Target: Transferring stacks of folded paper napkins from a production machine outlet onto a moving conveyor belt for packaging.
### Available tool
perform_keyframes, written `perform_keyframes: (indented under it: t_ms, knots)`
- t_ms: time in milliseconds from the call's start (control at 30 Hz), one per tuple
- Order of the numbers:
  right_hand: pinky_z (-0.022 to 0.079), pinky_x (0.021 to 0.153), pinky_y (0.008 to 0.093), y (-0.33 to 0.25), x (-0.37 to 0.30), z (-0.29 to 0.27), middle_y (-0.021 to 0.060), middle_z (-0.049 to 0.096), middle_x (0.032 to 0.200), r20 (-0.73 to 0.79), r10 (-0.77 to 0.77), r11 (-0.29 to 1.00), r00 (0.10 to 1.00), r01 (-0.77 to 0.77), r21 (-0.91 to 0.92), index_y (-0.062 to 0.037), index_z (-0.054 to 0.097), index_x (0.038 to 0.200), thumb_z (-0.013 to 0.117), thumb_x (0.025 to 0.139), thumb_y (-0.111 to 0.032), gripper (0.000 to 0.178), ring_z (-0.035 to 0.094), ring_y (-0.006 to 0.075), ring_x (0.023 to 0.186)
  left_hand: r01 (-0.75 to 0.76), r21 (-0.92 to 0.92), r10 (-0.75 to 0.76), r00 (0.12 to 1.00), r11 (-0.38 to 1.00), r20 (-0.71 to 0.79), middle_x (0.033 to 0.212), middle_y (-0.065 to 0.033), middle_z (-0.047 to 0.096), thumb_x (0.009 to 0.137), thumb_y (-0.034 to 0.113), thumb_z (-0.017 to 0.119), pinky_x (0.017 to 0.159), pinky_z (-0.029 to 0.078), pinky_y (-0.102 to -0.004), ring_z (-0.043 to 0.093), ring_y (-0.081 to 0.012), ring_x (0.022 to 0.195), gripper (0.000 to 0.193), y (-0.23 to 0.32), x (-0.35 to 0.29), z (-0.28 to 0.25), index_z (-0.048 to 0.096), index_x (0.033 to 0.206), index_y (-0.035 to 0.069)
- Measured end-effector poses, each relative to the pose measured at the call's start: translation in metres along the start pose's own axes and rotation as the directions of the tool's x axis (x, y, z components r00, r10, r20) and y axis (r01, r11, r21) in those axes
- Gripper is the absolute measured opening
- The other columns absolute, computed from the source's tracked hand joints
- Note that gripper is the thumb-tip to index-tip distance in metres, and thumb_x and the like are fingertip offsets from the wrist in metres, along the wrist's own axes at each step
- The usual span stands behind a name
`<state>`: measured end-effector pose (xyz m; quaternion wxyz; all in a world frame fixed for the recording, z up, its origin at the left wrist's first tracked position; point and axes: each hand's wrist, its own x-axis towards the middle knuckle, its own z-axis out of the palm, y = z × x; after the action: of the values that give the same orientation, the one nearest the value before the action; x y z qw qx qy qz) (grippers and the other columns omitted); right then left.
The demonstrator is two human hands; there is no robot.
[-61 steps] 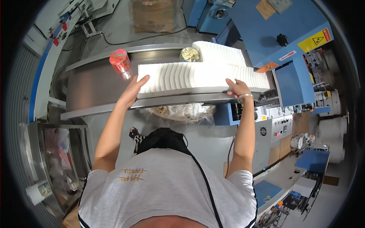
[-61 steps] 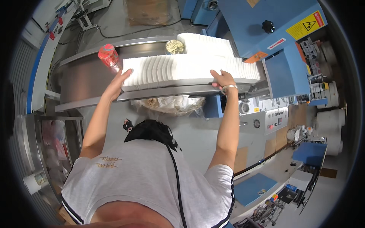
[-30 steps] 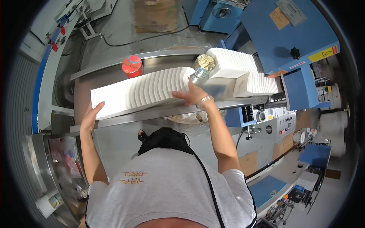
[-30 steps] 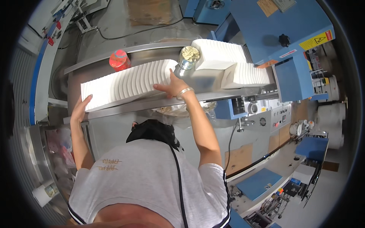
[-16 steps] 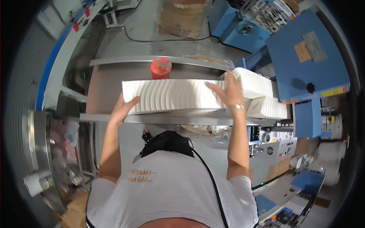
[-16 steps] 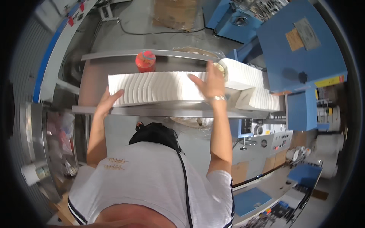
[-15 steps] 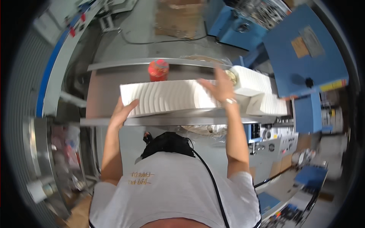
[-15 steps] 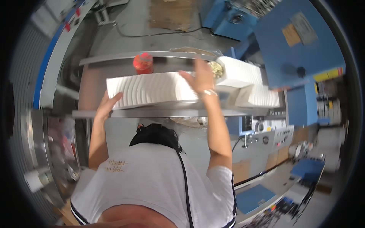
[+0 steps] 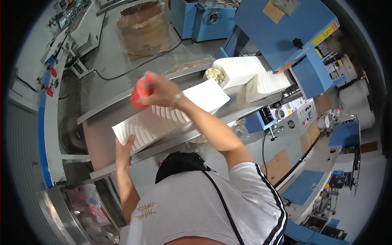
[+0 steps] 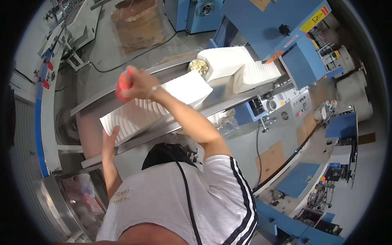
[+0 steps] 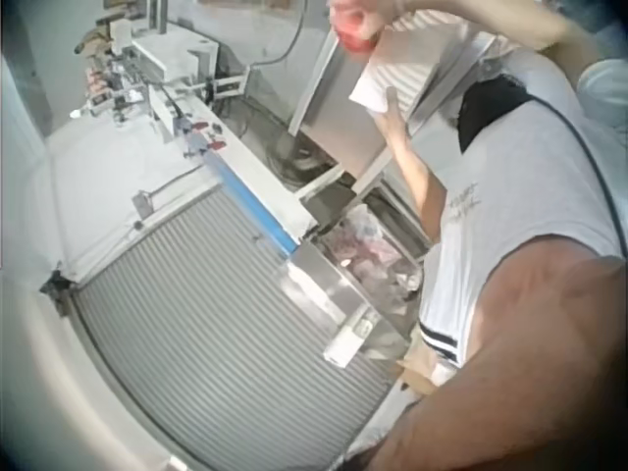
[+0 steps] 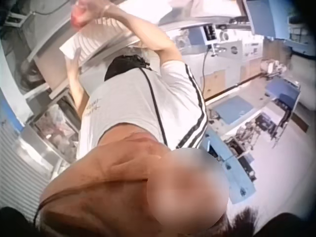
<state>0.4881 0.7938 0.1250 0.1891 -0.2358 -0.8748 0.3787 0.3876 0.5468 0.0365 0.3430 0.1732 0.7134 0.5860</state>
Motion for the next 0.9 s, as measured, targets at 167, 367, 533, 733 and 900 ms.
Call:
perform_keyframes:
  t_ms: [167,367,533,733,900]
  knots:
    - [0.049,0.08,0.0452,0.01,-0.072,-0.103,0.0239,0.059,0.101,-0.527,-0.114,0.934,0.842,-0.089,-0.345,-0.0016,0.04,0.128,0.074,0.065,-0.042,0.082,0.057,0.0393,0.095,0.006,0.03,-0.005,0.999,1.0,-0.054,0.13,-0.0129,0.05,0.085,0.027,0.067,0.103,0.033,-0.0342,0.046,-0.0223,0.12,0.067,0.004,-0.007,-0.003,0.035,0.137,0.0]
    - [0.049,0.084,0.0459,0.104,-0.12,-0.164,0.03,0.056,0.109,-0.588,0.406,0.58,0.7,-0.694,-0.426,0.0007,0.044,0.127,0.073,0.061,-0.053,0.09,0.06,0.0421,0.098,0.01,0.089,-0.005,0.999,0.996,-0.053,0.14,-0.014,0.041,0.085,0.03,0.067,0.108,0.027,-0.0347,0.038,-0.0237,0.129,0.073,0.011,-0.01,0.001,0.03,0.141,-0.001]
    - [0.047,0.09,0.0406,0.192,-0.121,-0.171,0.0286,0.056,0.114,-0.366,0.604,0.597,0.708,-0.706,-0.381,-0.0007,0.045,0.125,0.074,0.059,-0.048,0.086,0.058,0.0406,0.105,-0.019,0.108,0.024,0.999,0.994,-0.04,0.142,-0.0143,0.038,0.085,0.031,0.067,0.109,0.025,-0.0348,0.035,-0.0242,0.131,0.076,0.011,-0.009,0.002,0.029,0.141,-0.002]
    - [0.044,0.097,0.037,0.201,-0.123,-0.174,0.0184,0.057,0.123,-0.311,0.708,0.498,0.634,-0.761,-0.416,-0.0024,0.048,0.128,0.072,0.064,-0.049,0.082,0.054,0.0326,0.115,-0.041,0.107,0.042,0.999,0.993,-0.011,0.142,-0.0145,0.037,0.084,0.032,0.068,0.11,0.024,-0.0346,0.034,-0.0247,0.132,0.078,0.01,-0.007,0.0,0.028,0.141,-0.004]
    - [0.046,0.093,0.0381,0.178,-0.116,-0.163,0.0196,0.059,0.117,-0.396,0.507,0.563,0.766,-0.642,-0.521,-0.0052,0.06,0.116,0.064,0.075,-0.046,0.058,0.059,0.0315,0.105,0.016,0.079,-0.015,1.0,0.997,-0.013,0.141,-0.0147,0.038,0.085,0.032,0.067,0.109,0.024,-0.034,0.035,-0.0249,0.132,0.078,0.006,-0.007,-0.008,0.028,0.141,-0.005]
